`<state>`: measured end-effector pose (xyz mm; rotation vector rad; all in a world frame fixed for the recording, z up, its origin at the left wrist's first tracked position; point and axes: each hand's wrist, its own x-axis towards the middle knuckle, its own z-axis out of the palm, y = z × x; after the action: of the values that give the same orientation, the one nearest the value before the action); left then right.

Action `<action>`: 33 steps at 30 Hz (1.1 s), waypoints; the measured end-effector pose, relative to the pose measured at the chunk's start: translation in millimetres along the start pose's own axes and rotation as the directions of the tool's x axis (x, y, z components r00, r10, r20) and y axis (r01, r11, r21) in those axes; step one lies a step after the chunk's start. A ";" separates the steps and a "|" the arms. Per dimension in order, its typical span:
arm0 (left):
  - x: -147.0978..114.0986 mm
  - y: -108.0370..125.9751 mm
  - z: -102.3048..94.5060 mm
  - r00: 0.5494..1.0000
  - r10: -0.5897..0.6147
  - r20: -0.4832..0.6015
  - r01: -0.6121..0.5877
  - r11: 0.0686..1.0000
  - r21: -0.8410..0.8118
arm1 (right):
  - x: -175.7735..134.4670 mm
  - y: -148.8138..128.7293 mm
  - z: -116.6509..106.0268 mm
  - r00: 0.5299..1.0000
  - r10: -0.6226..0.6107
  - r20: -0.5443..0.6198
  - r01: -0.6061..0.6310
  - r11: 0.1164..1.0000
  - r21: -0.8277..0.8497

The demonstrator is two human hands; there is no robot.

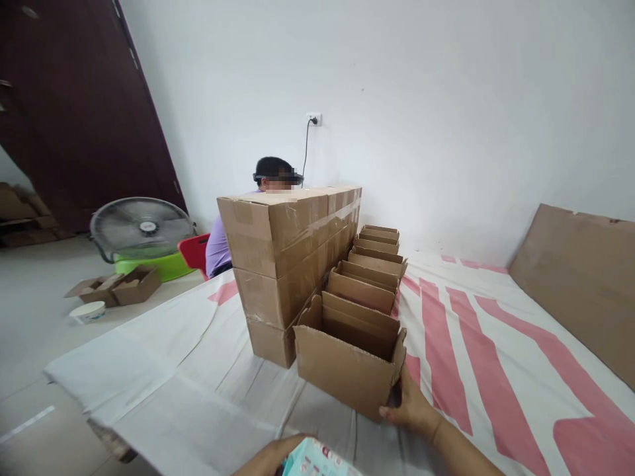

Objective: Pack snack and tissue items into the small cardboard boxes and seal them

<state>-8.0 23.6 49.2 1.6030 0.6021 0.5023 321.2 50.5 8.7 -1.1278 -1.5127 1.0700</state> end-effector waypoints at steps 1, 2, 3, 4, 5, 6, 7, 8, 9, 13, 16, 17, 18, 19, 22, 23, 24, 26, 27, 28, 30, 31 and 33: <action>1.4 -1.7 1.1 1.000 0.000 -0.011 0.000 1.000 -0.005 | 1.5 -1.3 0.0 1.000 -0.007 0.005 0.007 1.000 0.001; 2.1 -3.1 2.0 1.000 0.000 -0.022 0.000 1.000 -0.011 | 2.3 -3.1 0.0 1.000 -0.010 0.013 0.010 1.000 -0.006; 2.1 -3.8 2.6 1.000 -0.001 -0.030 0.001 1.000 -0.020 | 2.2 -5.2 0.0 1.000 -0.010 0.022 0.010 1.000 -0.017; 1.3 -3.9 2.9 0.999 -0.003 -0.036 0.002 0.999 -0.032 | 1.2 -7.9 -0.1 1.000 -0.006 0.028 0.007 0.999 -0.033; -0.2 -3.4 2.9 0.999 -0.004 -0.039 0.002 0.999 -0.047 | -0.9 -10.9 -0.3 1.000 0.004 0.029 -0.003 0.999 -0.053; -1.9 -2.7 2.7 0.999 -0.003 -0.041 0.001 0.998 -0.064 | -4.1 -14.2 -0.7 1.000 0.017 0.022 -0.016 0.997 -0.075; -3.6 -2.0 2.3 0.999 0.001 -0.045 -0.005 0.997 -0.082 | -8.4 -17.5 -1.2 0.999 0.032 0.011 -0.030 0.995 -0.100; -4.8 -1.7 1.8 0.999 0.008 -0.052 -0.014 0.995 -0.101 | -13.5 -20.4 -1.8 0.999 0.045 0.000 -0.045 0.991 -0.129; -5.4 -2.2 1.2 0.998 0.018 -0.061 -0.025 0.993 -0.118 | -19.5 -22.7 -2.5 0.998 0.058 -0.008 -0.058 0.985 -0.163; -0.4 -13.1 -2.2 0.985 0.062 -0.163 -0.088 0.984 -0.156 | -47.6 -22.8 -3.9 0.994 0.105 -0.040 -0.112 0.955 -0.275; 6.8 -25.9 -6.9 0.942 0.115 -0.315 -0.155 0.982 -0.105 | -66.7 -18.0 -0.2 0.987 0.149 -0.055 -0.159 0.946 -0.283; 9.1 -30.0 -8.9 0.919 0.134 -0.372 -0.169 0.984 -0.063 | -71.4 -17.0 2.1 0.987 0.157 -0.045 -0.163 0.947 -0.277; 11.2 -33.9 -10.9 0.890 0.157 -0.429 -0.176 0.984 -0.006 | -74.9 -16.5 4.7 0.987 0.156 -0.026 -0.157 0.950 -0.270; 13.2 -37.5 -13.0 0.857 0.181 -0.482 -0.173 0.983 0.060 | -76.9 -16.1 7.6 0.989 0.149 -0.002 -0.144 0.954 -0.263; 18.2 -46.3 -17.3 0.747 0.248 -0.617 -0.125 0.963 0.237 | -75.3 -14.2 17.2 0.993 0.114 0.031 -0.102 0.963 -0.248; 19.4 -48.3 -17.6 0.711 0.249 -0.658 -0.092 0.960 0.264 | -72.6 -12.9 20.6 0.995 0.099 0.020 -0.091 0.965 -0.245; 20.1 -49.6 -17.0 0.668 0.233 -0.707 -0.045 0.961 0.274 | -69.4 -11.3 24.0 0.996 0.088 0.001 -0.085 0.966 -0.245; 20.2 -50.2 -13.6 0.573 0.177 -0.800 0.071 0.962 0.264 | -62.3 -9.0 31.0 0.996 0.075 -0.047 -0.085 0.963 -0.257; 19.9 -49.5 -10.9 0.538 0.145 -0.830 0.126 0.960 0.250 | -59.1 -9.0 34.3 0.995 0.074 -0.067 -0.090 0.959 -0.270; 19.4 -48.3 -7.7 0.521 0.113 -0.846 0.169 0.958 0.233 | -56.3 -9.9 37.6 0.994 0.074 -0.081 -0.094 0.954 -0.285; 18.6 -44.8 -0.4 0.565 0.042 -0.824 0.191 0.965 0.180 | -52.4 -14.3 43.3 0.994 0.061 -0.092 -0.087 0.948 -0.307; 18.6 -42.8 3.4 0.604 -0.004 -0.797 0.174 0.976 0.127 | -51.2 -17.2 45.6 0.994 0.050 -0.094 -0.077 0.947 -0.312; 19.4 -39.2 10.5 0.661 -0.088 -0.745 0.108 0.994 -0.021 | -49.9 -22.9 49.4 0.994 0.038 -0.101 -0.068 0.946 -0.316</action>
<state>9.9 31.0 8.7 1.3282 1.3143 1.0985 276.3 -7.9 13.1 -1.4280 -1.6260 0.8118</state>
